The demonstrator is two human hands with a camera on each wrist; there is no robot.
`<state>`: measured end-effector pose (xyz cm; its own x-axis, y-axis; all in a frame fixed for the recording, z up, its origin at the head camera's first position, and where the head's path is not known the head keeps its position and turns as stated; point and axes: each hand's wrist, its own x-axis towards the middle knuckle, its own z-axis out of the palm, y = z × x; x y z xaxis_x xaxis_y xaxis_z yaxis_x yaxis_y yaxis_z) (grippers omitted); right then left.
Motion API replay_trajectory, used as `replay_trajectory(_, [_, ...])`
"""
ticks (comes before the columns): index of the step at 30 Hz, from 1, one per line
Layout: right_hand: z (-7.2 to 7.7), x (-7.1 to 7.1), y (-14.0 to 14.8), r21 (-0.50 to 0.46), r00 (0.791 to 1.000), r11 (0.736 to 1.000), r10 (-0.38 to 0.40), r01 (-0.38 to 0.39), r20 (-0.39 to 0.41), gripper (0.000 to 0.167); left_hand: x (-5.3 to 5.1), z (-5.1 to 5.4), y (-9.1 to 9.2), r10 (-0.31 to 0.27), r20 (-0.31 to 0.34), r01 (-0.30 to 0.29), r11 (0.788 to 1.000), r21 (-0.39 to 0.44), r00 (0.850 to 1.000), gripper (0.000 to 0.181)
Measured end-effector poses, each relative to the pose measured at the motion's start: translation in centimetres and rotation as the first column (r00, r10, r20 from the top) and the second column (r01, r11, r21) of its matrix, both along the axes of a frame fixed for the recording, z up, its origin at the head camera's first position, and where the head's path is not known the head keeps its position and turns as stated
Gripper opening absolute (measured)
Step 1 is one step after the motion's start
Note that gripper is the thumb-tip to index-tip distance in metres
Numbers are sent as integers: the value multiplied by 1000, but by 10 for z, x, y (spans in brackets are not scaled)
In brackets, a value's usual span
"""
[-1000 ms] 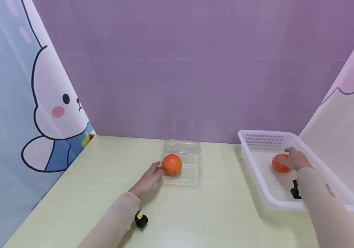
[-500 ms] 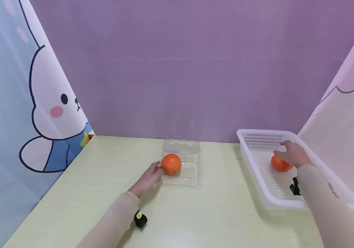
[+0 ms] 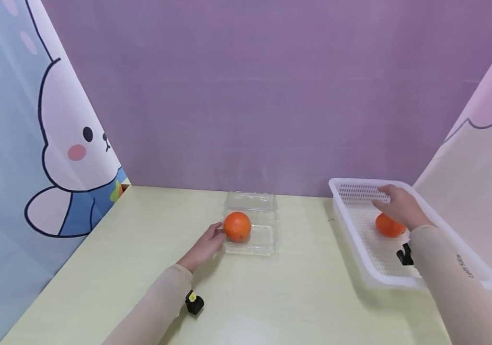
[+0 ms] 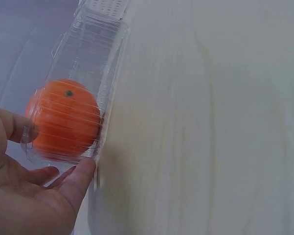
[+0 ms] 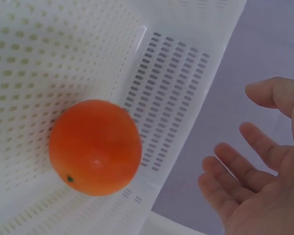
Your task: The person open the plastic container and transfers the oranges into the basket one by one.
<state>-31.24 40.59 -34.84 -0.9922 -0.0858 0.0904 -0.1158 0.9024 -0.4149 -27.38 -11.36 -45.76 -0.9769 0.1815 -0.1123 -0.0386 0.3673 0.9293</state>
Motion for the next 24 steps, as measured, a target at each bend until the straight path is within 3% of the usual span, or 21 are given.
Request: replay_trajectory(24, [37,8,-71,-16,979,991,126,-130,-161,51,-4,-3,1,5,-16,-5,999,34,1000,59])
